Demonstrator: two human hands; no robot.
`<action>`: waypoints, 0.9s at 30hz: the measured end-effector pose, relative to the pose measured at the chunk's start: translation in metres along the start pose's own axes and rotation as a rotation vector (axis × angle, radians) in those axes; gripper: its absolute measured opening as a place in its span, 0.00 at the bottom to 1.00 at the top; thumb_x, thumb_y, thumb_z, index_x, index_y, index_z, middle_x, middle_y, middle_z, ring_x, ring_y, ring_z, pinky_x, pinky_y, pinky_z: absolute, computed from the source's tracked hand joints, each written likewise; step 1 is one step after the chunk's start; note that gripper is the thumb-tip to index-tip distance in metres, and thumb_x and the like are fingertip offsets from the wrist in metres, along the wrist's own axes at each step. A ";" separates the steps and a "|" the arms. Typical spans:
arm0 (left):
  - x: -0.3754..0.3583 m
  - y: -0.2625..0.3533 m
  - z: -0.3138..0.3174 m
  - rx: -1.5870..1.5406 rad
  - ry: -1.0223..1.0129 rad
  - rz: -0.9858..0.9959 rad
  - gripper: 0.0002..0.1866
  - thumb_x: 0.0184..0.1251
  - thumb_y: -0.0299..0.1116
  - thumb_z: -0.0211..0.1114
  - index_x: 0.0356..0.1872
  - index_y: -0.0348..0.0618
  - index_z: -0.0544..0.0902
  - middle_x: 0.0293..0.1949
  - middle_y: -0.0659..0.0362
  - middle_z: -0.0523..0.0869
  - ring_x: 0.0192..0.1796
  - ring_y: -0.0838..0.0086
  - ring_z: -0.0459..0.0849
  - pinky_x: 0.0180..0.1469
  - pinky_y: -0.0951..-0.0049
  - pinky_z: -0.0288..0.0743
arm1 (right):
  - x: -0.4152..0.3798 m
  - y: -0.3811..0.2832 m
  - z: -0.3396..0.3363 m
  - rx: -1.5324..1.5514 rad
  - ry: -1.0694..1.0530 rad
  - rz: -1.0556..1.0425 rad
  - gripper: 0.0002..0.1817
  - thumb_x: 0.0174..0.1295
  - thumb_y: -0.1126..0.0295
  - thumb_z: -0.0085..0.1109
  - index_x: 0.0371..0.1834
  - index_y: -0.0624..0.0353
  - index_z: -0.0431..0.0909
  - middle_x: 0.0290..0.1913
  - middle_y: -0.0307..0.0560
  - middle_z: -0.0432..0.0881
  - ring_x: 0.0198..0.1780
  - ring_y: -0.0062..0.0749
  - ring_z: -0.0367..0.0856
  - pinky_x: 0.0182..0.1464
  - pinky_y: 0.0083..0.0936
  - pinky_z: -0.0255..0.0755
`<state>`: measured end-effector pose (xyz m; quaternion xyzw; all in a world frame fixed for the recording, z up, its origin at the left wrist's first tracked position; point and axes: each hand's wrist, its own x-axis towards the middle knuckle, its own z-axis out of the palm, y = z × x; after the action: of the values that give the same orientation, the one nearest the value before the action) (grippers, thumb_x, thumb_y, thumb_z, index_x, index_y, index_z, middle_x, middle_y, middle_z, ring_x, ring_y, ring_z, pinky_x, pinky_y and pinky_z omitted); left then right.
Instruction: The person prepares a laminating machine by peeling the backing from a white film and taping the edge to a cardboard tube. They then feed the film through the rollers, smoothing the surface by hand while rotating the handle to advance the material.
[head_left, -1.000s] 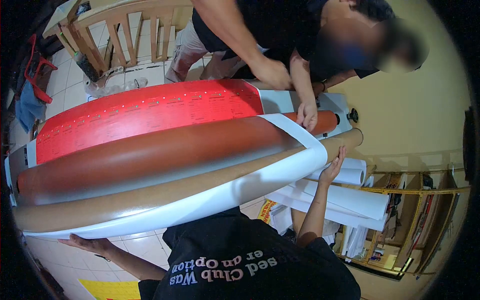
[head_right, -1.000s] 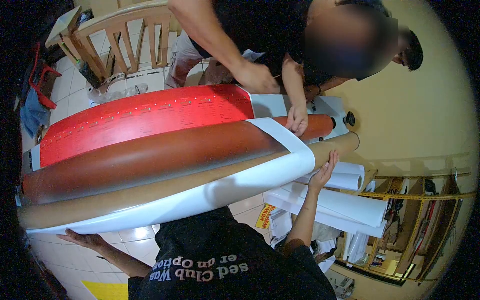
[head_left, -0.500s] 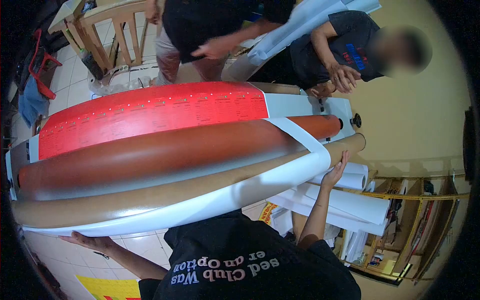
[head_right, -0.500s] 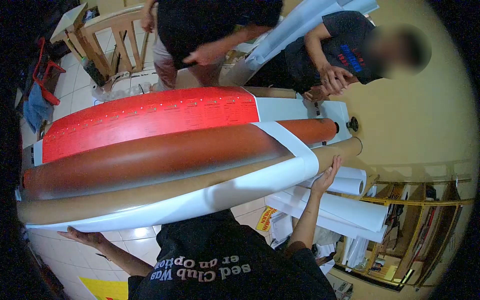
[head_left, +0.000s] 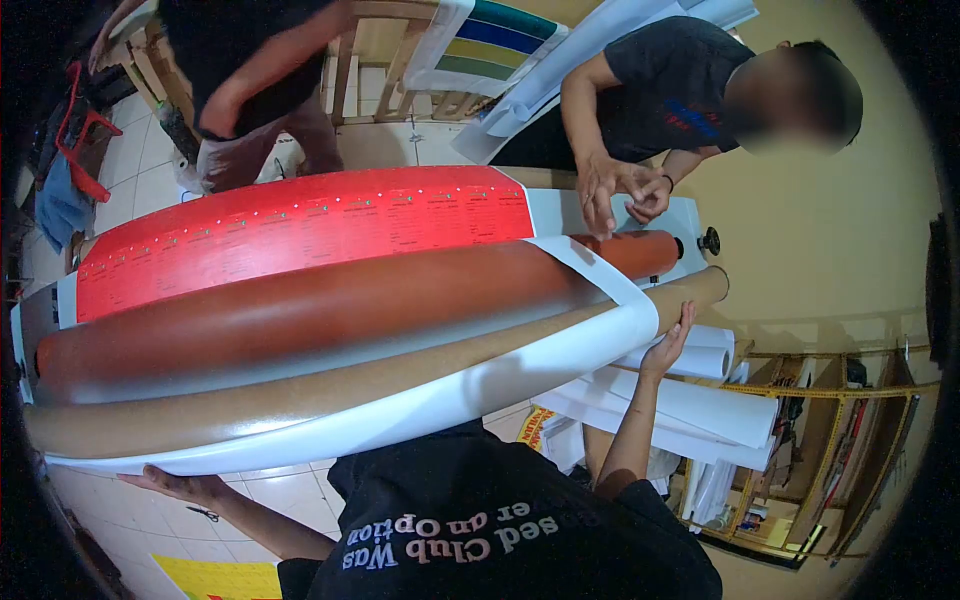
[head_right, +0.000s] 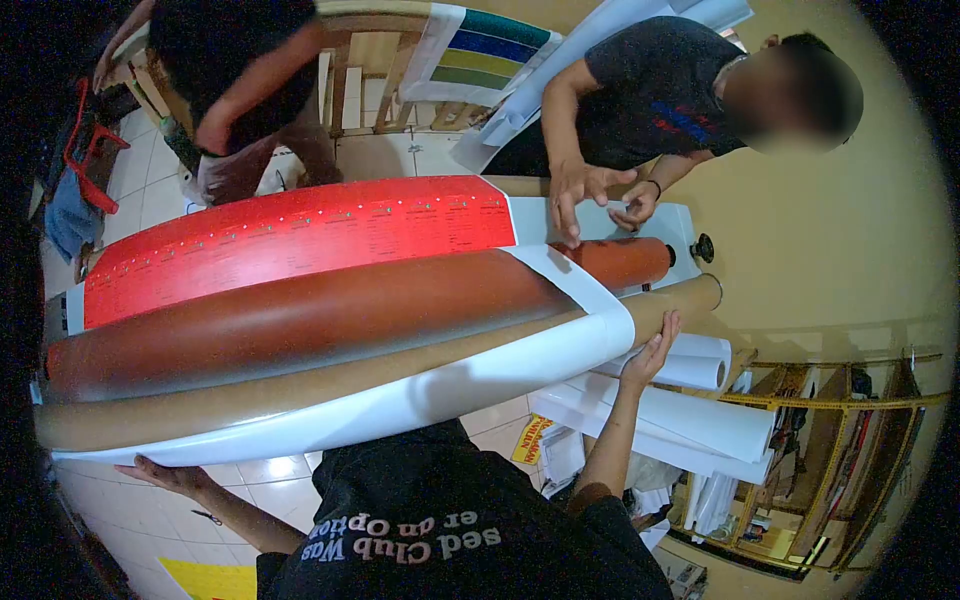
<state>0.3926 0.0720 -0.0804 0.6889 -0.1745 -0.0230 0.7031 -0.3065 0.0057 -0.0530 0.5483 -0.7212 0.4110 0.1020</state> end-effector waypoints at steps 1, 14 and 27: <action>0.000 0.000 0.001 -0.009 0.004 -0.002 0.53 0.64 0.60 0.56 0.76 0.41 0.37 0.75 0.42 0.47 0.73 0.48 0.57 0.73 0.44 0.55 | 0.000 -0.001 0.000 -0.011 -0.001 -0.006 0.28 0.76 0.55 0.32 0.68 0.65 0.66 0.74 0.56 0.60 0.77 0.50 0.50 0.76 0.43 0.40; -0.003 -0.003 -0.004 0.112 0.032 0.069 0.46 0.72 0.58 0.51 0.75 0.34 0.43 0.72 0.37 0.52 0.71 0.51 0.62 0.72 0.52 0.58 | 0.012 -0.015 -0.016 -0.114 0.043 0.028 0.16 0.69 0.68 0.48 0.54 0.64 0.78 0.60 0.55 0.77 0.65 0.47 0.70 0.70 0.42 0.57; 0.009 -0.009 -0.015 0.151 0.084 0.151 0.49 0.69 0.59 0.58 0.73 0.26 0.48 0.70 0.37 0.59 0.68 0.57 0.67 0.69 0.63 0.62 | 0.028 -0.081 -0.014 0.011 -0.515 -0.807 0.20 0.57 0.56 0.65 0.52 0.48 0.80 0.57 0.45 0.80 0.63 0.45 0.74 0.67 0.52 0.58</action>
<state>0.4072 0.0830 -0.0875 0.7252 -0.1977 0.0720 0.6556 -0.2502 -0.0093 0.0115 0.8689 -0.4505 0.1932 0.0684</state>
